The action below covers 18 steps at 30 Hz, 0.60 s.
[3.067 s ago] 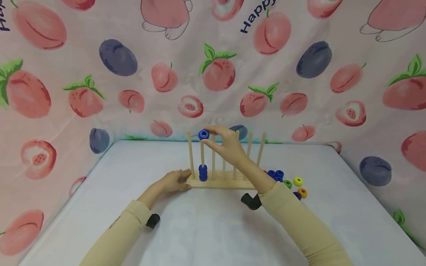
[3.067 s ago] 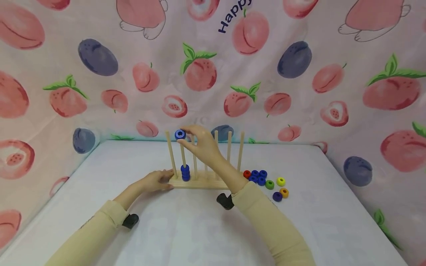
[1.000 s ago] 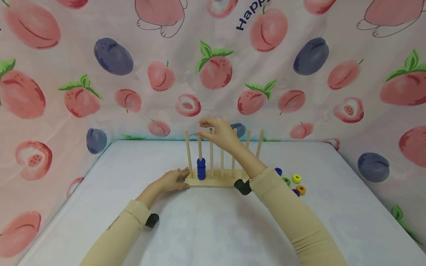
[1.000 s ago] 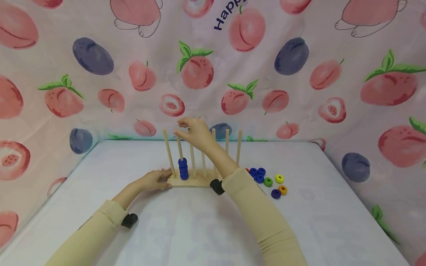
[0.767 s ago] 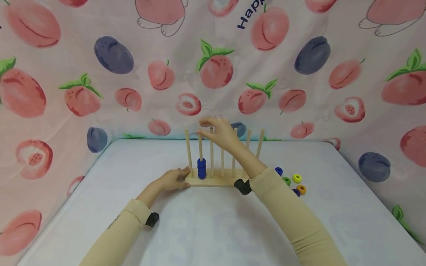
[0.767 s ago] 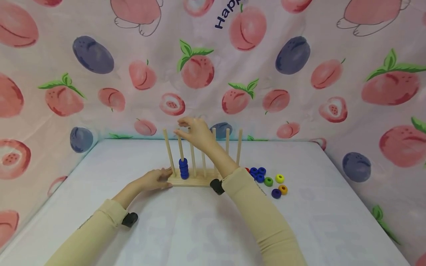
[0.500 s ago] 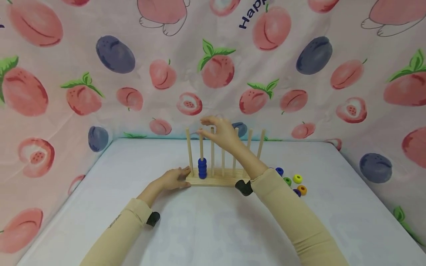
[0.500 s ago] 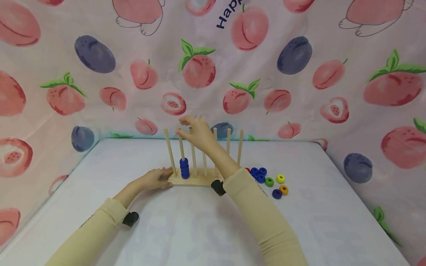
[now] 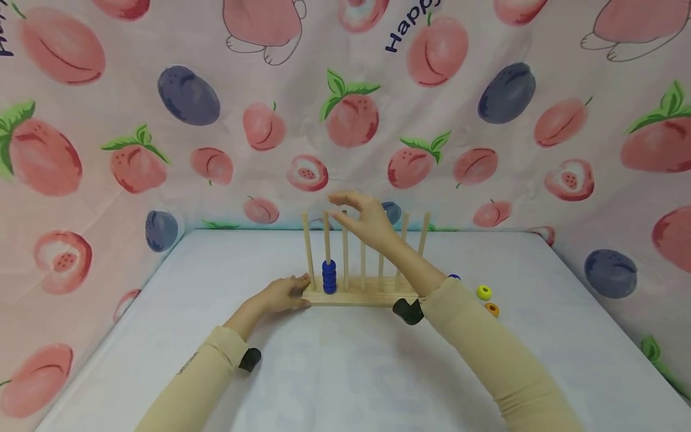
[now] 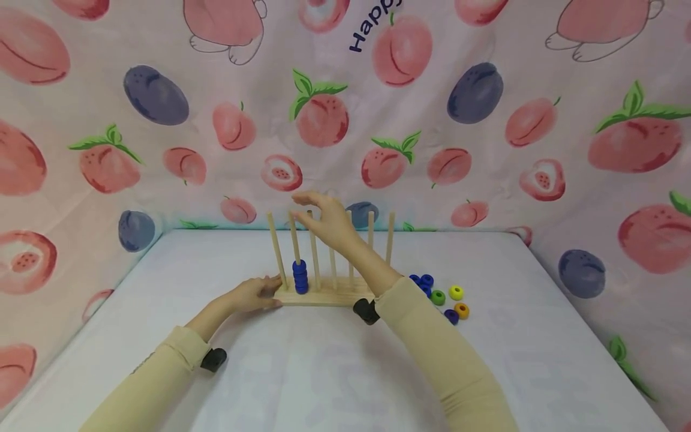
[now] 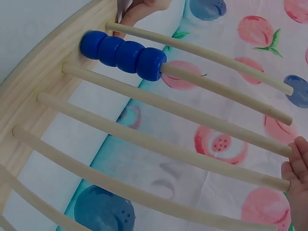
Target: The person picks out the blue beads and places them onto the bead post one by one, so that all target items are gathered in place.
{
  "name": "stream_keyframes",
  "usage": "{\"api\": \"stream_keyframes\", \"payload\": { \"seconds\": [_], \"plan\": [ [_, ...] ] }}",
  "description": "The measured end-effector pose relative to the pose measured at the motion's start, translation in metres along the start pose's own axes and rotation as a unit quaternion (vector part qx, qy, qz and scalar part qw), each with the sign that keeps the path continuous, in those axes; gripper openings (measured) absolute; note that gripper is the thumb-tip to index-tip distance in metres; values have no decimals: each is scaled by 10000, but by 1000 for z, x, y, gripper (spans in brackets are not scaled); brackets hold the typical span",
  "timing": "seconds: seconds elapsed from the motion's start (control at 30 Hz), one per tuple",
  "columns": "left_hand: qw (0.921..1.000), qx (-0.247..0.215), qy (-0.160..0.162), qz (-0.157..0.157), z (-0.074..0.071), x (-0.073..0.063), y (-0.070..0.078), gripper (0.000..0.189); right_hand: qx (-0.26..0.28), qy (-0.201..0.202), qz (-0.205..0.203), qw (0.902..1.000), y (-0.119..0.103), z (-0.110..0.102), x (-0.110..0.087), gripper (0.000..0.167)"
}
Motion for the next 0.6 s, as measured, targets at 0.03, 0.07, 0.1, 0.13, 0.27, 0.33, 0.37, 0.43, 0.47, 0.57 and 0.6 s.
{"api": "stream_keyframes", "payload": {
  "seconds": [0.03, 0.07, 0.1, 0.13, 0.27, 0.33, 0.37, 0.43, 0.47, 0.57, 0.6],
  "plan": [
    [10000, -13, 4, -11, 0, 0, 0, 60, 10, -11, -28, 10000, 0, 0, -1, 35],
    [10000, -18, 6, -8, 0, -1, 0, 60, 17, -25, -50, 10000, 0, 0, -1, 35],
    [10000, -6, 12, 9, 0, -1, 0, 60, 30, -37, -61, 10000, 0, -1, -2, 35],
    [10000, 11, 9, 23, 0, -1, 1, 60, 25, -41, -77, 10000, 0, -1, -3, 35],
    [9998, -179, -12, -26, 2, -1, -1, 62, -4, -15, -206, 9998, -2, -3, -5, 35],
    [9996, -289, 4, 22, 4, 0, -4, 64, 25, -12, -322, 9995, -4, -5, -6, 36],
    [9994, -337, 7, 44, 4, 0, -6, 65, 50, -14, -384, 9992, -6, -5, -7, 36],
    [9992, -331, 67, 191, 6, 2, -10, 67, 100, -13, -526, 9986, -10, -7, -8, 36],
    [9993, -312, 72, 211, 6, 2, -11, 68, 102, -4, -594, 9982, -11, -9, -9, 36],
    [9995, -280, 47, 125, 5, 2, -11, 68, 136, 97, -785, 9968, -17, -14, -12, 36],
    [9996, -271, 48, 80, 4, 2, -9, 67, 139, 142, -868, 9960, -19, -16, -13, 36]
  ]
}}
Point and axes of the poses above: each hand's wrist, its own x-axis towards the middle knuckle, its own z-axis out of the palm, y = z × x, the point moved 3 cm from there along x, towards the middle knuckle, and after that the axes turned 7 degrees about y, right-handed, at the moved point
